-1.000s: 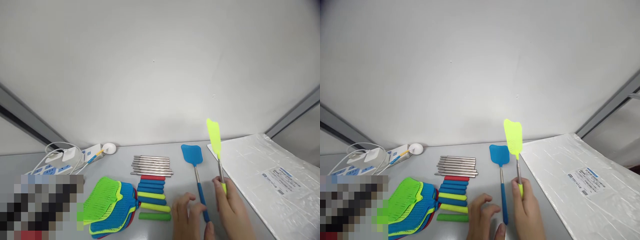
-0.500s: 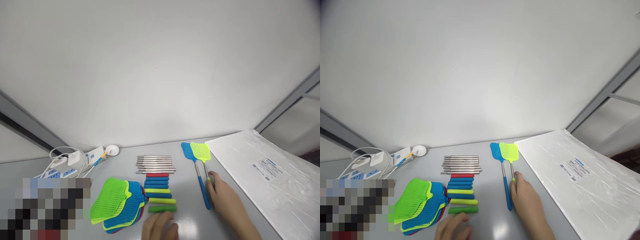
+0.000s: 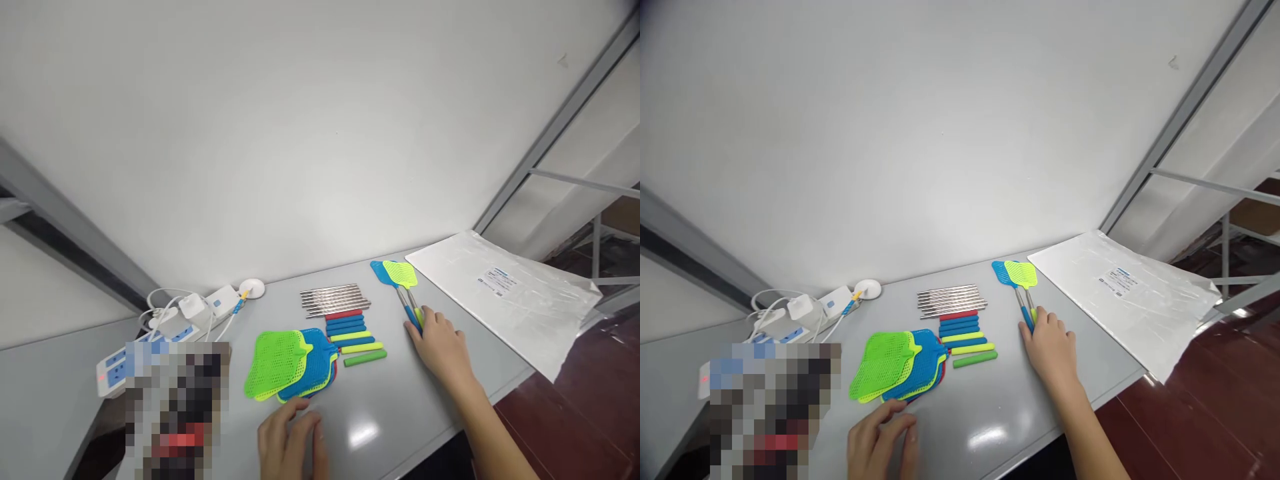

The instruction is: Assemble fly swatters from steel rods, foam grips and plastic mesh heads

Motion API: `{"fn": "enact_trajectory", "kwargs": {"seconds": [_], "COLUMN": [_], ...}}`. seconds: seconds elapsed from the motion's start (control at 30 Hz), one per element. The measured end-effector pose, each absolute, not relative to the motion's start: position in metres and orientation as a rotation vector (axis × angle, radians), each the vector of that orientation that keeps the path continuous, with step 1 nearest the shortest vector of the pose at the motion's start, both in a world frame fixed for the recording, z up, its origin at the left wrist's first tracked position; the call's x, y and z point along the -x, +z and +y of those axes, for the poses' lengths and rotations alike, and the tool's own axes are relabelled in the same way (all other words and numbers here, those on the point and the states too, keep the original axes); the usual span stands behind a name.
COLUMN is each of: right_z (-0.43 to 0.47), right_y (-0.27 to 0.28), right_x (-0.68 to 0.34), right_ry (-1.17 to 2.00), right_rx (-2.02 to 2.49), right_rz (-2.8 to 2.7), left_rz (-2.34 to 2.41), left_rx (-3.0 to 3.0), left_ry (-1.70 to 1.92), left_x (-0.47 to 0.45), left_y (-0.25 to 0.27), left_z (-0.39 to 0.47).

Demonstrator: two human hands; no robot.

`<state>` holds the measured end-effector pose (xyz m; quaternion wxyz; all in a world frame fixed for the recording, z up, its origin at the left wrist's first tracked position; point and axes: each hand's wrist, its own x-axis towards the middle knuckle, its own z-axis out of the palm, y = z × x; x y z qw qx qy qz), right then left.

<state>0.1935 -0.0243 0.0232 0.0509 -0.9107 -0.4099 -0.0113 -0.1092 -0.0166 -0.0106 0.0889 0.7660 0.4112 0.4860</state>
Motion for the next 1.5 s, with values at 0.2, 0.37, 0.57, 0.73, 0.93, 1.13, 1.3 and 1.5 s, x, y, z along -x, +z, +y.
{"fn": "enact_trajectory", "kwargs": {"seconds": [0.2,0.37,0.57,0.73,0.93,1.13,1.3,1.5], "right_z": [-0.005,0.073,0.158,0.176,0.185,0.149,0.045,-0.068], "right_y": [0.044,0.060,0.061,0.046,0.039,0.074,0.096,0.071], "right_x": [-0.176,-0.169,-0.158,-0.156,-0.157,-0.185,-0.202,-0.142], "right_ry": [-0.130,-0.120,-0.079,-0.038,-0.020,-0.013,0.320,0.756], "right_rx": [2.499,2.111,1.781,1.619,1.574,1.609,1.393,1.006], "right_rz": [-1.625,-2.128,-2.492,-2.627,-2.581,-2.241,-1.484,-0.701], "left_rz": [1.247,1.392,1.540,1.496,1.387,1.392,1.253,1.257], "left_rx": [-2.374,-2.520,-2.624,-2.631,-2.661,-2.520,-2.000,-1.648], "left_ry": [1.204,1.080,0.854,0.802,0.618,0.633,1.040,1.391], "left_x": [0.098,0.062,0.010,0.011,0.012,0.012,0.024,0.039], "left_y": [0.001,0.000,-0.006,-0.002,0.007,0.004,0.008,0.014], "left_z": [-0.019,-0.020,-0.025,-0.032,-0.036,-0.052,-0.064,-0.083]}}
